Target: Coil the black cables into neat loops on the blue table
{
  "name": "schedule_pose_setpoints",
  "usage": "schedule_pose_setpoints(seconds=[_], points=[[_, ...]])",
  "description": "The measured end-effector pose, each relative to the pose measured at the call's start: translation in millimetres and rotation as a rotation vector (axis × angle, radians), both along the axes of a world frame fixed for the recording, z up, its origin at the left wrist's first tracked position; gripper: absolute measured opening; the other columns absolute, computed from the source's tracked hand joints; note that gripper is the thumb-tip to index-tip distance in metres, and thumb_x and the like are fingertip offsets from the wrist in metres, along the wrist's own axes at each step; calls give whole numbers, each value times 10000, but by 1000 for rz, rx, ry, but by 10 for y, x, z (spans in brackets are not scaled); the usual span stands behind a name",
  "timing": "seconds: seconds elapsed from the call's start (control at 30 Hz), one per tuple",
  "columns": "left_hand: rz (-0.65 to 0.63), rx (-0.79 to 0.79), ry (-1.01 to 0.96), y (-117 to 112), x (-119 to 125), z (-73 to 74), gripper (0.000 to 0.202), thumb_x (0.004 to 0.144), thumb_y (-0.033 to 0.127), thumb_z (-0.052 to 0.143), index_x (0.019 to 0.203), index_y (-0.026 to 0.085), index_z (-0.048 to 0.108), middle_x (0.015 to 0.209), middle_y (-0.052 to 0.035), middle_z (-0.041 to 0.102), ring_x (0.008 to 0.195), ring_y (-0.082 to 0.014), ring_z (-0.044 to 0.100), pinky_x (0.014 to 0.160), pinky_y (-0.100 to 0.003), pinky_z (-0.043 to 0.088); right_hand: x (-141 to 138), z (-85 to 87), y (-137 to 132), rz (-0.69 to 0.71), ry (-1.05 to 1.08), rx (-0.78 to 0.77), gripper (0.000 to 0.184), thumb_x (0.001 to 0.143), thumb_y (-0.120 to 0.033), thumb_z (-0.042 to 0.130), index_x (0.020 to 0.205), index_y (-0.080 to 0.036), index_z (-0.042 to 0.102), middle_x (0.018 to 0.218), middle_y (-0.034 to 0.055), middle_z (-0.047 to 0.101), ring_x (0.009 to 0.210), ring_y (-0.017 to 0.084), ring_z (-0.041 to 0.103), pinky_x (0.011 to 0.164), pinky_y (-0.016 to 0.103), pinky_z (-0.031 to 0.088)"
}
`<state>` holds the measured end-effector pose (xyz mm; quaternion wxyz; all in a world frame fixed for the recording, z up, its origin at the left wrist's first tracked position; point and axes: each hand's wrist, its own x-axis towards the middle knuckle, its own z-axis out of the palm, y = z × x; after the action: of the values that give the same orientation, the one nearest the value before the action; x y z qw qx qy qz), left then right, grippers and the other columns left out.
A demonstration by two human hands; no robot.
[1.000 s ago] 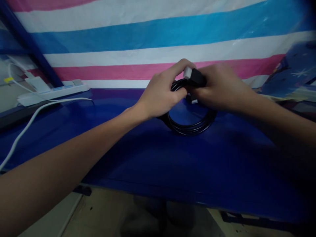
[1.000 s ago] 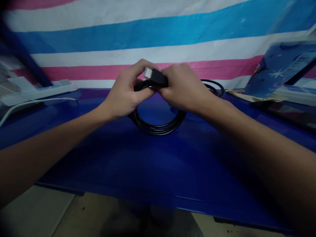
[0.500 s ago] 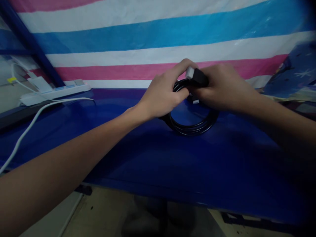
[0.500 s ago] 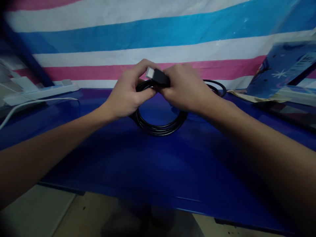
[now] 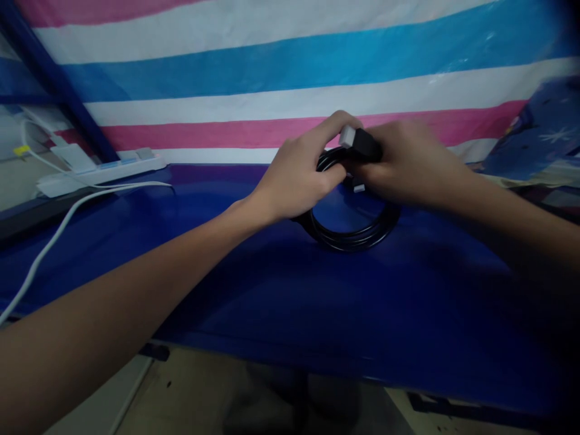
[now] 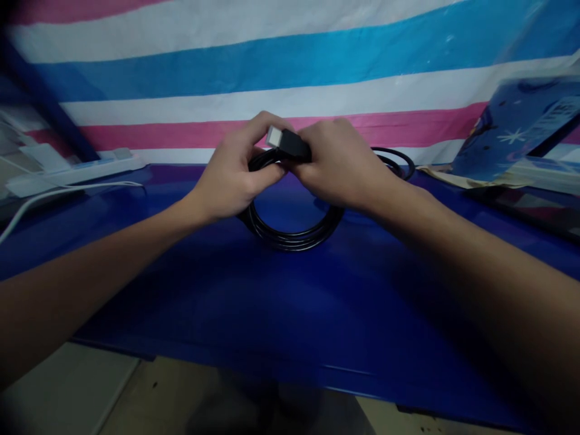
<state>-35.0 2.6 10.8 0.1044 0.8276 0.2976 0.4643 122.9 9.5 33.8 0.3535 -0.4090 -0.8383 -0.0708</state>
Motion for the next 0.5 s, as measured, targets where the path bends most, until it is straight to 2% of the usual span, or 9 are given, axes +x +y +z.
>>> schedule_pose_setpoints(seconds=[0.17,0.23,0.33,0.4,0.5], points=[[-9,3,4,6,1,-5,230,765,171,511,984,236,538,839,4,594,830,-192,597,705,-315,434,-18,31,-36,-23,61,-58,346,656,0,577,402,-148,395,395,-43,380,409,43,303,418,205,138],[-16,-3,-2,21,-1,-8,225,772,168,500,981,241,544,842,13,590,836,-195,608,703,-323,446,-9,42,-47,3,116,-159,350,657,13,581,392,-147,417,362,-55,387,364,31,315,367,184,146],[-31,-37,-5,44,-20,6,182,787,184,504,953,239,553,816,21,584,829,-198,622,694,-323,457,31,35,-35,116,190,-347,351,706,-6,563,393,-145,484,325,-58,430,288,24,339,288,153,174],[-68,-85,20,41,-41,32,172,789,211,546,959,235,557,801,18,588,835,-203,625,690,-313,463,57,23,-20,175,223,-409,353,741,-29,567,407,-136,528,332,-44,476,269,32,383,262,137,199],[-143,-215,62,8,-67,91,248,803,313,612,1032,242,551,776,12,595,802,-198,633,663,-292,463,74,24,-11,167,269,-427,306,781,-73,594,479,-123,598,372,-26,532,297,41,451,268,113,238]])
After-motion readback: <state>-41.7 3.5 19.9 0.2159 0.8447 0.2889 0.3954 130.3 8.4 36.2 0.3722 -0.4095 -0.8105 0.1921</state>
